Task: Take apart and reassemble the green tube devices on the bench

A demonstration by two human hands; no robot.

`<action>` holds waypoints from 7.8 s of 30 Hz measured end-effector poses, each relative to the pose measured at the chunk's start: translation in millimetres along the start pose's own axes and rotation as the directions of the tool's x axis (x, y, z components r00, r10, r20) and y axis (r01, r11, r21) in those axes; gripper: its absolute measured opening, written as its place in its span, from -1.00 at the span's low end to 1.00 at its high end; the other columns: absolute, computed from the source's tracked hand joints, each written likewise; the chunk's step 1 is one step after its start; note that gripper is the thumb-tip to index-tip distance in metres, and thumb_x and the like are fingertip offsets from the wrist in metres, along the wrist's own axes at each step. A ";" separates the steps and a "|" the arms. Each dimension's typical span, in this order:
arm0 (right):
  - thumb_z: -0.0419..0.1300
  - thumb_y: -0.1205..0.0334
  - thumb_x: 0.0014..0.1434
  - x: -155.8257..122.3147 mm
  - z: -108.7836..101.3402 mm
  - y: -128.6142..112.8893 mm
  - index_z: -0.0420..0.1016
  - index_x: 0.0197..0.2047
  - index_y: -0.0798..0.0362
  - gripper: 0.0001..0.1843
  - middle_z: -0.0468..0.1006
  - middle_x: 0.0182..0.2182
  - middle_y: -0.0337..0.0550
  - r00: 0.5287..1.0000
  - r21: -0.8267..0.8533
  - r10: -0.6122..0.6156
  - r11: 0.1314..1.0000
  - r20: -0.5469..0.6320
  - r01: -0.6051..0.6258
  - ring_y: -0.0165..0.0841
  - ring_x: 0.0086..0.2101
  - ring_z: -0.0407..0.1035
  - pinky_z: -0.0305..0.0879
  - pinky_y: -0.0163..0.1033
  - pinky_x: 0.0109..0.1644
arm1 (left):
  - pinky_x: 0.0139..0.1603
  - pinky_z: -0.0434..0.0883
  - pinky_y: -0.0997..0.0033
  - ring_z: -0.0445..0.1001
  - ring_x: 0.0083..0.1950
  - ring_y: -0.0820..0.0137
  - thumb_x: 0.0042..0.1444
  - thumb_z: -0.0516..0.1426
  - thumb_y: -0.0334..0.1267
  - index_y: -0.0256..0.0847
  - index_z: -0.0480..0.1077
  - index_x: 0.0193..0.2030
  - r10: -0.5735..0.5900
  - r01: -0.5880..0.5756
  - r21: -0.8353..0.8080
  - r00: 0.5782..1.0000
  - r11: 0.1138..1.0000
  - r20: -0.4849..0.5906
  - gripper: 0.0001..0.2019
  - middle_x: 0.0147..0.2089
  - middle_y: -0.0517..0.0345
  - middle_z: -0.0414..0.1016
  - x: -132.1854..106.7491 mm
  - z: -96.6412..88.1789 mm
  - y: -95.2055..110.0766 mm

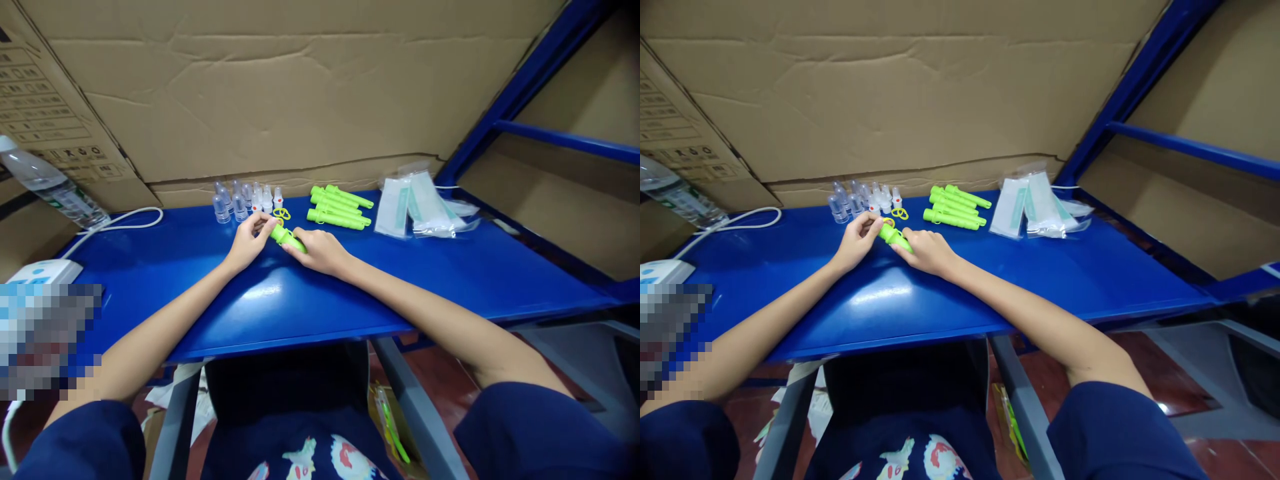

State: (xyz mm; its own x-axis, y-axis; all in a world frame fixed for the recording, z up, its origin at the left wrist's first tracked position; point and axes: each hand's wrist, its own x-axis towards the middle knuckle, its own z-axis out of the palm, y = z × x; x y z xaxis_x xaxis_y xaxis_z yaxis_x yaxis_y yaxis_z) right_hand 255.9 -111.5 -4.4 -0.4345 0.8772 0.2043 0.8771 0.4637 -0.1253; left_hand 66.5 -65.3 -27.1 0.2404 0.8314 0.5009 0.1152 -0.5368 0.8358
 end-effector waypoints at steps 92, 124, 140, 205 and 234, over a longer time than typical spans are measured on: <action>0.23 0.17 0.16 66.7 58.8 29.0 0.22 0.14 0.01 -0.49 0.50 0.13 0.01 0.985 0.865 0.039 0.484 -0.170 0.130 -0.45 -0.44 0.52 0.55 -0.24 -0.29 | 0.00 0.46 0.33 0.52 -0.13 0.38 0.18 0.28 -0.16 -0.22 0.48 -0.33 0.171 -0.134 0.268 0.978 0.954 -0.119 -0.82 -0.16 0.06 0.53 39.6 4.0 -40.5; 0.34 0.12 0.04 67.9 61.7 33.8 0.28 0.12 -0.02 -0.41 0.50 0.04 -0.10 0.966 0.891 0.097 0.416 -0.240 0.179 -0.44 -0.48 0.49 0.55 -0.23 -0.40 | 0.20 0.39 0.23 0.51 0.05 0.28 0.37 0.05 -0.02 -0.21 0.50 -0.23 0.185 -0.167 0.288 0.982 0.943 -0.036 -0.66 -0.07 -0.03 0.57 44.7 -0.3 -58.1; 0.44 -0.04 -0.03 69.8 62.4 32.0 0.16 0.01 -0.05 -0.31 0.48 0.01 -0.10 0.984 0.937 0.063 0.321 -0.169 0.140 -0.51 -0.55 0.45 0.50 -0.28 -0.49 | 0.07 0.47 0.25 0.53 -0.01 0.30 0.28 0.17 0.03 -0.21 0.51 -0.29 0.243 -0.209 0.259 0.964 0.943 -0.107 -0.67 -0.09 -0.03 0.54 43.0 -0.4 -55.5; 0.38 -0.13 0.00 60.0 54.1 22.0 0.08 -0.20 -0.05 -0.40 0.52 0.08 0.01 0.930 0.891 0.231 0.421 -0.287 0.170 -0.42 -0.52 0.54 0.44 -0.30 -0.55 | 0.13 0.53 0.19 0.64 0.03 0.25 0.28 0.16 -0.05 -0.20 0.34 -0.23 0.108 -0.107 0.062 0.994 0.992 -0.012 -0.75 0.07 -0.14 0.62 30.2 11.6 -33.4; 0.32 -0.13 0.08 57.7 50.4 18.2 0.32 -0.12 -0.01 -0.53 0.63 -0.23 -0.11 0.899 0.768 0.271 0.632 -0.344 0.104 -0.38 -0.56 0.45 0.34 -0.27 -0.48 | -0.10 0.59 0.33 0.69 -0.16 0.28 0.24 0.17 -0.29 -0.24 0.39 -0.28 -0.076 0.081 0.031 0.985 0.996 -0.155 -0.91 -0.15 -0.04 0.69 23.8 22.6 -23.1</action>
State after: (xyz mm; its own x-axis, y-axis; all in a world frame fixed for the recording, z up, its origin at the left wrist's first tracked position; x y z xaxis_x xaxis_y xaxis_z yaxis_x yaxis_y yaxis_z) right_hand 236.5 -46.1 -43.8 -0.0824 0.8712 0.4840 0.3523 0.4798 -0.8035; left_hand 91.3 -36.4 -39.6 0.0785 0.8818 0.4650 0.1646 -0.4715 0.8664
